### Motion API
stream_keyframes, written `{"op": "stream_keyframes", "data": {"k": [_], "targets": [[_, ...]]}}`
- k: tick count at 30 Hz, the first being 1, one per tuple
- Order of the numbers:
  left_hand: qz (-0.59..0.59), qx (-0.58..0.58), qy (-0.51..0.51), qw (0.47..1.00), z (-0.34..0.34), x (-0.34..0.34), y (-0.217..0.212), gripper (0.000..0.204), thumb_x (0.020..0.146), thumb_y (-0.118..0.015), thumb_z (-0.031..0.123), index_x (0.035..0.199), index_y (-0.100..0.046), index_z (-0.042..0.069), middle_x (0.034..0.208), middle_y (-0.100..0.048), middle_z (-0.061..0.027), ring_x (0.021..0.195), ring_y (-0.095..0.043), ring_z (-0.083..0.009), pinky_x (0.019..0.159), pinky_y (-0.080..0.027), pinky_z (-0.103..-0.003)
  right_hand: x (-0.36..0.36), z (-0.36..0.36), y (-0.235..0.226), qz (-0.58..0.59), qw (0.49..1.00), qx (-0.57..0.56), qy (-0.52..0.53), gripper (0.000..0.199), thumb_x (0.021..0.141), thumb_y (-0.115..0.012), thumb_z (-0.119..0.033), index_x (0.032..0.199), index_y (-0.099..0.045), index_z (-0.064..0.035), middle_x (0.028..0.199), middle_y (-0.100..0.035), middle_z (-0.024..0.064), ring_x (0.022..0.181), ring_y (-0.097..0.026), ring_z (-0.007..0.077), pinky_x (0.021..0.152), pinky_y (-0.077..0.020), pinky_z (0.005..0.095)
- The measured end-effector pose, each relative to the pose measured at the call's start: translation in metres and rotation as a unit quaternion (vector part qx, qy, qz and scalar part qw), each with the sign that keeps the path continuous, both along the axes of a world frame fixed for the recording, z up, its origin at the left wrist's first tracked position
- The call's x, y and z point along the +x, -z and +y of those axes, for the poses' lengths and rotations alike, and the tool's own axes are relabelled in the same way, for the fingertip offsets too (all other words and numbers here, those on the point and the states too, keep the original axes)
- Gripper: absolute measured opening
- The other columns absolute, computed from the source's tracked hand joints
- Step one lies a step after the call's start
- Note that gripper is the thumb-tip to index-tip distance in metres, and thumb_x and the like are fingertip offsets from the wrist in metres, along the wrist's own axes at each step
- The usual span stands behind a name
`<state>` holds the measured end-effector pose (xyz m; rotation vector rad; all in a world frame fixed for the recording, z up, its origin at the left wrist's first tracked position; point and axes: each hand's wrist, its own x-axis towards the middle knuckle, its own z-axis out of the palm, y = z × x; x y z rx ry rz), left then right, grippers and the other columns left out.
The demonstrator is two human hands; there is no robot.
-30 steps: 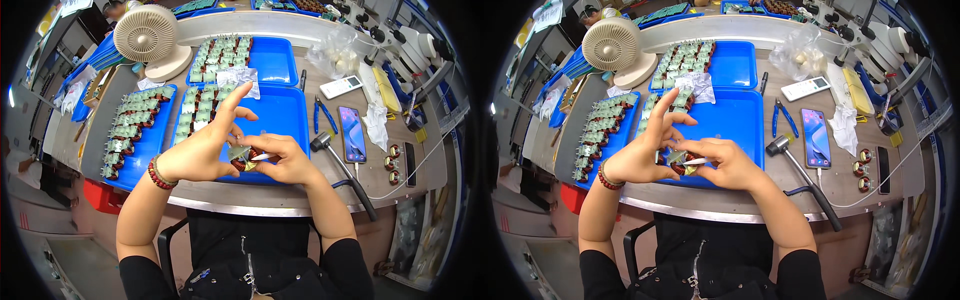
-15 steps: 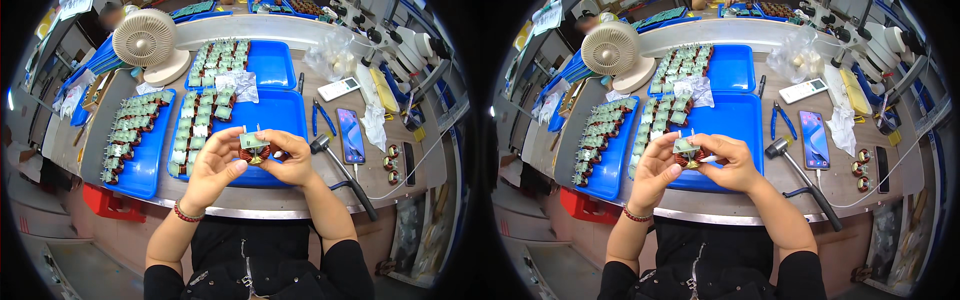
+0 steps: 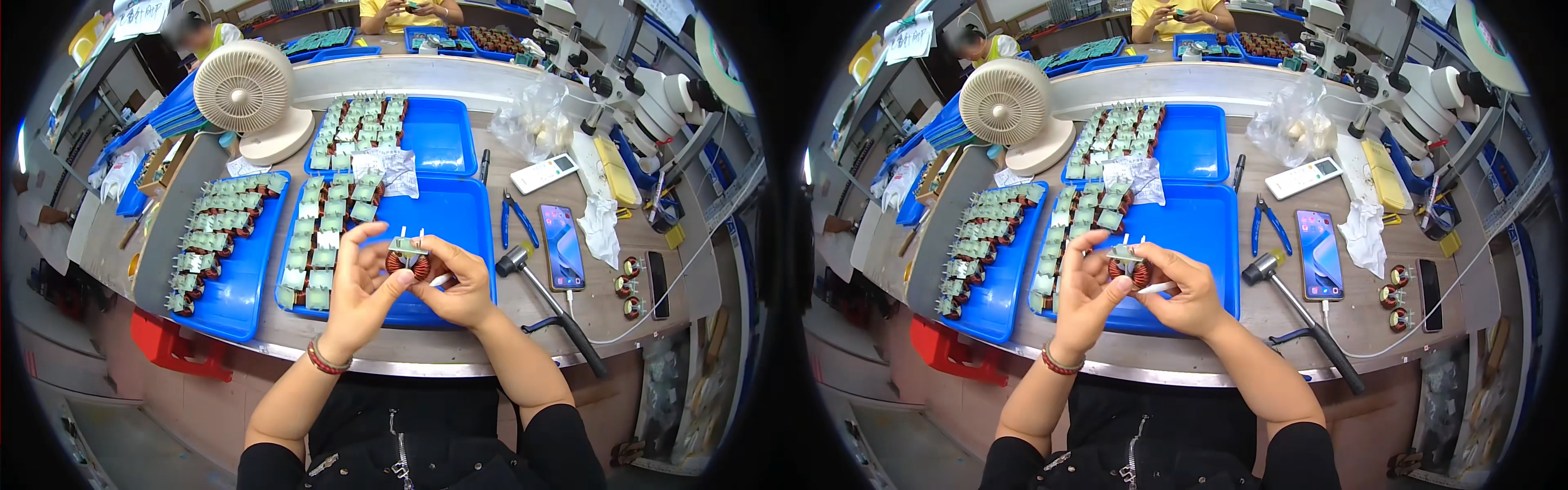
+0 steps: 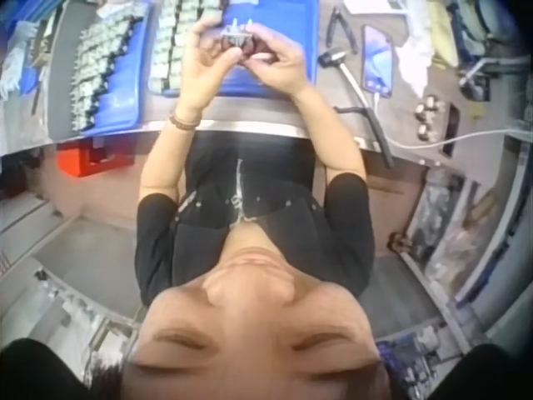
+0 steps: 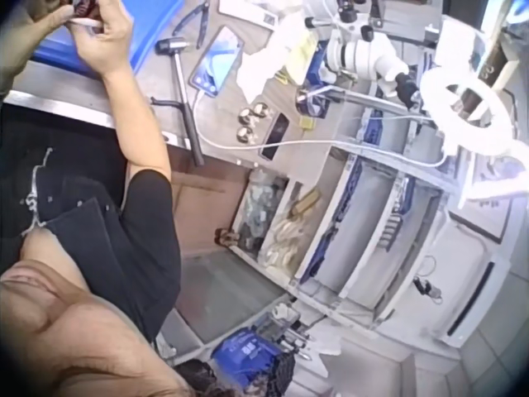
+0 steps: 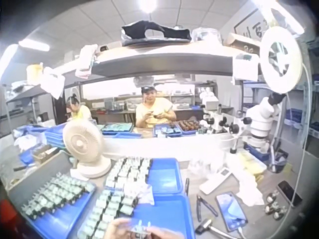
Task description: The person assembles small electronic components at a workbench. They use pliers to trim wires, a white stick to apply adhesive or sealant, and a rubber mallet to tap parts into place. The person repeatedly picks up components, applies materials, and places them into blue trays.
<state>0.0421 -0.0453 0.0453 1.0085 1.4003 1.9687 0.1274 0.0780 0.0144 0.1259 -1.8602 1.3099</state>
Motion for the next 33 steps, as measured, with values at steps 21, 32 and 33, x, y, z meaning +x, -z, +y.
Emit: {"op": "stream_keyframes", "data": {"k": [21,32,33], "targets": [[-0.251,0.096,0.185,0.945,-0.002,-0.009,0.009,0.068,0.086,-0.056,0.029,0.138,-0.018,0.005,0.117,-0.051,-0.0165,0.103,-0.055,-0.0309,0.089,-0.044,-0.043,0.009,0.003,-0.012,-0.022,0.999,-0.034,-0.031,0.053,0.060,-0.067,0.009,0.110,-0.060,-0.0084,0.106,-0.047,0.0072,0.081,-0.051,0.0109,0.055,-0.0410,0.0201],[-0.257,0.064,0.170,0.949,0.002,-0.007,0.003,0.058,0.088,-0.052,0.030,0.133,-0.027,0.004,0.117,-0.051,-0.0133,0.108,-0.051,-0.0253,0.091,-0.041,-0.038,0.001,0.004,-0.002,-0.013,0.974,-0.190,-0.119,0.062,0.060,-0.078,0.001,0.116,-0.053,-0.0026,0.109,-0.044,0.0057,0.086,-0.051,0.0096,0.064,-0.0422,0.0175],[-0.272,0.077,0.184,0.941,0.001,-0.008,0.005,0.056,0.088,-0.052,0.029,0.133,-0.028,0.004,0.116,-0.052,-0.0121,0.108,-0.051,-0.0225,0.091,-0.041,-0.036,0.001,0.003,0.001,-0.031,0.969,-0.208,-0.127,0.063,0.059,-0.079,-0.003,0.116,-0.053,-0.0022,0.111,-0.043,0.0055,0.089,-0.050,0.0107,0.068,-0.0419,0.0193]]}}
